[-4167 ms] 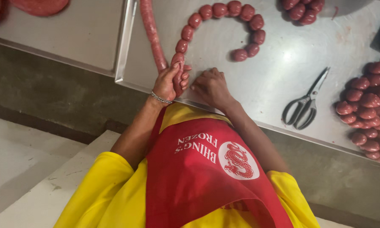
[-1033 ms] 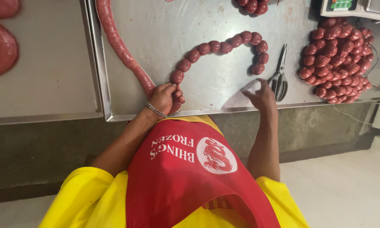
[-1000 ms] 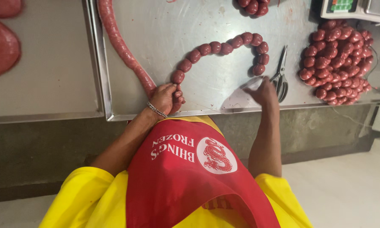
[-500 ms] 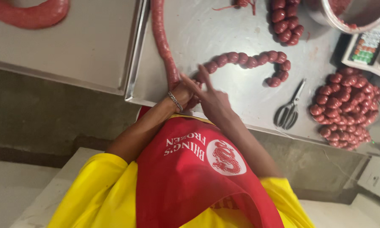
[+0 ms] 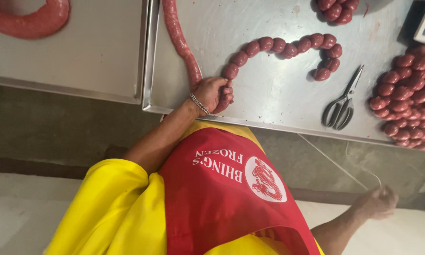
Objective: The person ties strings around long meat-filled casings to create individual sausage links, using a pair of shears to cut the excess string once a section is complete.
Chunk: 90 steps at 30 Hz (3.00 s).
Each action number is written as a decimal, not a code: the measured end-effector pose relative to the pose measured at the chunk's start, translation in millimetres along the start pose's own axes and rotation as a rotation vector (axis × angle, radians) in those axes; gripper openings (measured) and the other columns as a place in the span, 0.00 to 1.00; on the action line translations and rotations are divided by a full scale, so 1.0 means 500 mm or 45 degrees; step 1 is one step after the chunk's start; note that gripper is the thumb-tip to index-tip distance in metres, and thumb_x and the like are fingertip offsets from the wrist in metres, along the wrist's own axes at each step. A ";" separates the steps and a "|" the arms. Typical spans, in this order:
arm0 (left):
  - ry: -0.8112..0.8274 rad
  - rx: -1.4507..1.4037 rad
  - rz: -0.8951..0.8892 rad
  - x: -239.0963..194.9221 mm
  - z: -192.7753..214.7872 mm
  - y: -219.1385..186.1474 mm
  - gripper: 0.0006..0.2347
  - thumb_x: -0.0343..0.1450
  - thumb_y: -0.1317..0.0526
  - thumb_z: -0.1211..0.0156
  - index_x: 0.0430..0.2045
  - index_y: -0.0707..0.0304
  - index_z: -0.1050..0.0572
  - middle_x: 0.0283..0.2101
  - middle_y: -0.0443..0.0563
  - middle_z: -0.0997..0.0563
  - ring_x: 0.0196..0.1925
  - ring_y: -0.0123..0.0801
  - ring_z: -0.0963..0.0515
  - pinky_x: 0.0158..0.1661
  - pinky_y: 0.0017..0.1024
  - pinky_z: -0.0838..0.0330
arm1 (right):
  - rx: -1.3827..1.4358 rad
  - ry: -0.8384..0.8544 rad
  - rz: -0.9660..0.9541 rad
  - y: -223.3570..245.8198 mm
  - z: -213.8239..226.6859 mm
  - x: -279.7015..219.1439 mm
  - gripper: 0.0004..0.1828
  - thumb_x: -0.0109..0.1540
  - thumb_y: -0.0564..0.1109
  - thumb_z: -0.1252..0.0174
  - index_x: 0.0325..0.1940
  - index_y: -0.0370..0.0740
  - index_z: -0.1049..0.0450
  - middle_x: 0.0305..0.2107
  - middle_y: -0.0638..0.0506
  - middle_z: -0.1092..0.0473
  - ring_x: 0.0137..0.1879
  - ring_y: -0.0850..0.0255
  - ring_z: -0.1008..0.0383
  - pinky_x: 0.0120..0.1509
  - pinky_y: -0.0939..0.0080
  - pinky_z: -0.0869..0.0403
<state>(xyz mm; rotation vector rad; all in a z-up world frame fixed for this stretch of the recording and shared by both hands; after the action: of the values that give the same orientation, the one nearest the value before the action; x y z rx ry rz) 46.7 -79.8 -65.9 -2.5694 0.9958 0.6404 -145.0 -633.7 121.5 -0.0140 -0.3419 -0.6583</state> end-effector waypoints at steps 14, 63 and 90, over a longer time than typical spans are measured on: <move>0.059 -0.031 -0.039 -0.049 -0.022 -0.044 0.07 0.76 0.62 0.54 0.31 0.64 0.31 0.28 0.48 0.29 0.34 0.35 0.26 0.45 0.35 0.27 | 1.275 1.539 0.430 0.728 -0.203 -0.180 0.11 0.71 0.45 0.43 0.49 0.32 0.24 0.38 0.50 0.26 0.44 0.62 0.29 0.51 0.62 0.31; -0.337 0.883 -0.277 -0.032 -0.033 0.013 0.09 0.73 0.64 0.56 0.37 0.61 0.25 0.19 0.47 0.26 0.13 0.25 0.36 0.14 0.26 0.45 | 0.099 1.210 1.542 0.948 -0.297 -0.083 0.46 0.48 0.52 0.23 0.66 0.55 0.39 0.52 0.37 0.31 0.46 0.42 0.23 0.49 0.44 0.24; 0.122 1.199 -0.435 -0.026 -0.072 -0.011 0.07 0.79 0.62 0.62 0.47 0.62 0.39 0.25 0.41 0.35 0.23 0.20 0.34 0.23 0.21 0.36 | 2.040 1.436 -0.327 0.292 -0.035 -0.060 0.17 0.76 0.47 0.52 0.51 0.37 0.19 0.29 0.52 0.33 0.32 0.63 0.32 0.34 0.65 0.32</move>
<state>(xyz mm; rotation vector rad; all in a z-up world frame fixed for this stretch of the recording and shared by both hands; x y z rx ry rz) 52.4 -84.2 -27.9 -1.8443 0.6263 -0.0650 -73.7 -502.1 109.5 1.8805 0.3150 -0.3962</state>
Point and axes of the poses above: each hand's wrist, its own x-axis towards the middle knuckle, its own z-axis out of the back of the hand, y = z × x, the point moved 2 cm from there along x, towards the middle knuckle
